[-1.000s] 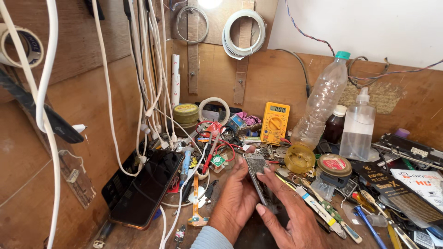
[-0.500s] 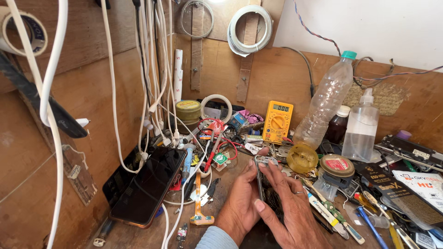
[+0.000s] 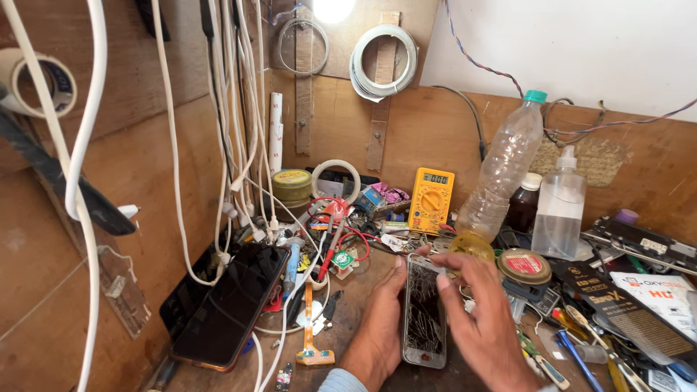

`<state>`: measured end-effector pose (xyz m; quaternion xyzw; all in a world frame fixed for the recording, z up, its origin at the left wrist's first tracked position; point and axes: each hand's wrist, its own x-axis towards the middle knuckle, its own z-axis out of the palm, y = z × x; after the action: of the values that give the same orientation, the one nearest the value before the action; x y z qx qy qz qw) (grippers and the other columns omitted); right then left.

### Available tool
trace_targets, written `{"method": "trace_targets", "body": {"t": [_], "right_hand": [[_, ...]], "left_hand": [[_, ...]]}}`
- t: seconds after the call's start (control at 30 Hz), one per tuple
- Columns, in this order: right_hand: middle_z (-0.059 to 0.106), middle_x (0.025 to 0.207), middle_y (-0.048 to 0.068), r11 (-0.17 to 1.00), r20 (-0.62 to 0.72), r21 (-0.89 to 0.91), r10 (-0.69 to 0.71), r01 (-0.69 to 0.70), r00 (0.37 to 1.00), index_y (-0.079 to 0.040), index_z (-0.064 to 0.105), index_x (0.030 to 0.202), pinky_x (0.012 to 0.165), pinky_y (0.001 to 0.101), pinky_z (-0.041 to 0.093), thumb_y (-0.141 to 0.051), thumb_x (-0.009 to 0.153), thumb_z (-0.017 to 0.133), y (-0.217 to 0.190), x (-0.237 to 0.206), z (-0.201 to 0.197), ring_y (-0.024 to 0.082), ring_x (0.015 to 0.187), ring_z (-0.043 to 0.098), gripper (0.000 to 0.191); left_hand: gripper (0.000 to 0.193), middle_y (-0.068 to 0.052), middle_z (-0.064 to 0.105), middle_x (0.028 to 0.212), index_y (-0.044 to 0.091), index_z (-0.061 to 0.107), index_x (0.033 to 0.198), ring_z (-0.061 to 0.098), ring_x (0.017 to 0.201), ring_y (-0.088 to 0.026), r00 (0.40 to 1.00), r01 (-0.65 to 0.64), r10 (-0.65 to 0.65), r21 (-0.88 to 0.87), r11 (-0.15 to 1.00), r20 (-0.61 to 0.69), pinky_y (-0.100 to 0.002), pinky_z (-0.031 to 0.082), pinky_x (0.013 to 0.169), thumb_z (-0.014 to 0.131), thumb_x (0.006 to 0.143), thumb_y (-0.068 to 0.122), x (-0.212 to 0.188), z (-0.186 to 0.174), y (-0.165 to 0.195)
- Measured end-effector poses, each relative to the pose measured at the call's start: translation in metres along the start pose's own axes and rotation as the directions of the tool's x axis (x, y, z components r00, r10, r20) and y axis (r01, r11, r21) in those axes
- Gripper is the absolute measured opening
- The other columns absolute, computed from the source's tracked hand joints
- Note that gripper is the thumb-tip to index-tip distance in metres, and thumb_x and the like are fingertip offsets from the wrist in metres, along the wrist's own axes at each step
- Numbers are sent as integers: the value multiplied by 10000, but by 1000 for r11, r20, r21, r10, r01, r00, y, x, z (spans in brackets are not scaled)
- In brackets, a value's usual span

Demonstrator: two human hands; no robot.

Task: The person removes a small component from a disassembled smartphone, then places a new battery into the chassis and closes the device. The person then picks up a second white smartphone with a cracked screen and inspects it by turning it over.

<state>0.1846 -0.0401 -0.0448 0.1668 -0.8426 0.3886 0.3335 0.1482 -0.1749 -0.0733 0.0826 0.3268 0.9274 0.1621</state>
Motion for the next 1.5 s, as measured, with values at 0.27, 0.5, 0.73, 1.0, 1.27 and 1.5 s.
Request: {"method": "trace_targets", "body": {"t": [0.27,0.5,0.73,1.0,1.27,1.5], "right_hand": [[625,1081,38,983,26,128,130,-132,991,-93,724,1130,682,295,527,-205,988,612,13,12,12,150,922,610,212],[572,1037,6,949,74,196,236,-246,969,-120,678,1081,415,220,514,-268,966,602,8,14,5,97,858,570,202],[621,994,40,839,134,232,474,-493,870,-161,677,1226,359,242,439,-302,1040,596,0,13,4,198,701,552,247],[648,1036,17,990,-18,115,85,-83,996,-71,685,1058,754,269,479,-162,921,690,7,12,8,130,922,593,165],[672,999,24,999,-37,41,37,-35,999,-72,713,1042,730,299,477,-136,898,704,5,13,10,160,940,611,159],[688,951,44,999,-53,-44,-6,4,999,-74,722,1015,715,334,476,-143,877,723,1,12,11,218,921,611,155]], "left_hand": [[481,-53,750,1092,77,672,1308,698,922,-142,993,44,-27,159,986,-112,-304,563,811,438,1048,407,-2,1,-3],[501,-69,735,970,38,662,1302,711,758,-130,1000,17,-15,176,984,-13,-285,598,637,408,1079,408,-4,6,-4],[509,-64,727,966,73,663,1303,696,746,-140,997,59,-49,212,975,-53,-315,590,626,400,1048,427,-6,10,-1],[532,-53,723,1112,41,664,1306,659,980,-139,998,17,-3,241,970,-58,-302,531,870,444,1032,441,-3,7,-4],[529,-53,734,1137,42,674,1301,666,1007,-127,998,15,0,228,973,-69,-291,530,903,443,1032,435,-2,4,-5],[509,-63,727,1138,35,672,1299,658,989,-129,998,7,6,202,979,-66,-294,532,883,459,1037,415,0,-1,-8]]}}
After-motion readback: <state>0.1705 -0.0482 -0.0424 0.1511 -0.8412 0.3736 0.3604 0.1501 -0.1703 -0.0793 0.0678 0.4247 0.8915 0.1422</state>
